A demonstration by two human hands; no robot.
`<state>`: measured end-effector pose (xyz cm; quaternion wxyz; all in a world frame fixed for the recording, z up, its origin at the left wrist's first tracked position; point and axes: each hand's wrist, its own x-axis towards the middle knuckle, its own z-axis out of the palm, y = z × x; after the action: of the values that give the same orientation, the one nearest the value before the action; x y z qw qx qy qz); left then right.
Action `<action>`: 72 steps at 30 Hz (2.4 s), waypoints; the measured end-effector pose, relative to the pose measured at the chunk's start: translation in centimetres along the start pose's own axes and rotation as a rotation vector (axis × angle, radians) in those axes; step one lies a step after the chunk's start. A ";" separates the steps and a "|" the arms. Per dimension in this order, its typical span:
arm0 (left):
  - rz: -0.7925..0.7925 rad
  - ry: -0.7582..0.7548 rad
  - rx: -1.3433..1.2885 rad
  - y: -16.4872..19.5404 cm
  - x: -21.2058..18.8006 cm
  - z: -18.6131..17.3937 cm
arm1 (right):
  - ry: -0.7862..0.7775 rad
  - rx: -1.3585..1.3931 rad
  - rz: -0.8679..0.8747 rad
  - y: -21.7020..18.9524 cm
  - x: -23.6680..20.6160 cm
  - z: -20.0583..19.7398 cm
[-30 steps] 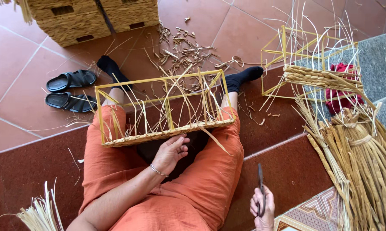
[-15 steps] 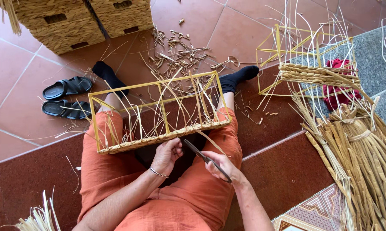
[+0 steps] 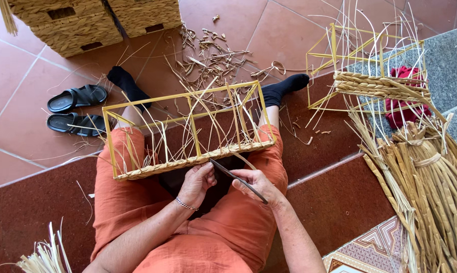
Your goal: The person sits on the floor weaving dried straw strips into a rectangular bamboo basket frame, tucking and tightening strips along the frame and trimming excess ends with scissors. Finished woven baskets and bundles of straw sit nearby on the floor.
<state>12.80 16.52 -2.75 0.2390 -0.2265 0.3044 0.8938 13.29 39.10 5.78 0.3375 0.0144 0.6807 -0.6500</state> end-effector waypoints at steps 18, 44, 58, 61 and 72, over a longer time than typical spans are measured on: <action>0.211 0.403 0.641 6.1 -12.3 -11.4 | 0.730 0.066 -0.390 2.4 -2.6 -8.0; 0.819 0.371 0.660 23.0 1.7 -9.5 | 0.525 0.119 -0.173 6.1 -2.0 5.6; 0.159 0.233 1.038 5.3 -6.4 -3.2 | 0.213 -0.033 -0.167 2.1 -7.4 3.7; 0.168 0.222 1.076 4.6 -5.1 -2.0 | -0.070 -0.050 -0.131 -0.1 -5.8 3.8; 0.049 0.109 0.474 1.9 -4.1 -3.2 | -0.209 -0.366 0.034 -3.9 -2.1 3.9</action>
<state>15.79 11.86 -1.96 0.2470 -0.2047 0.5236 0.7893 14.83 35.87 10.51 0.4140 -0.1031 0.7484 -0.5078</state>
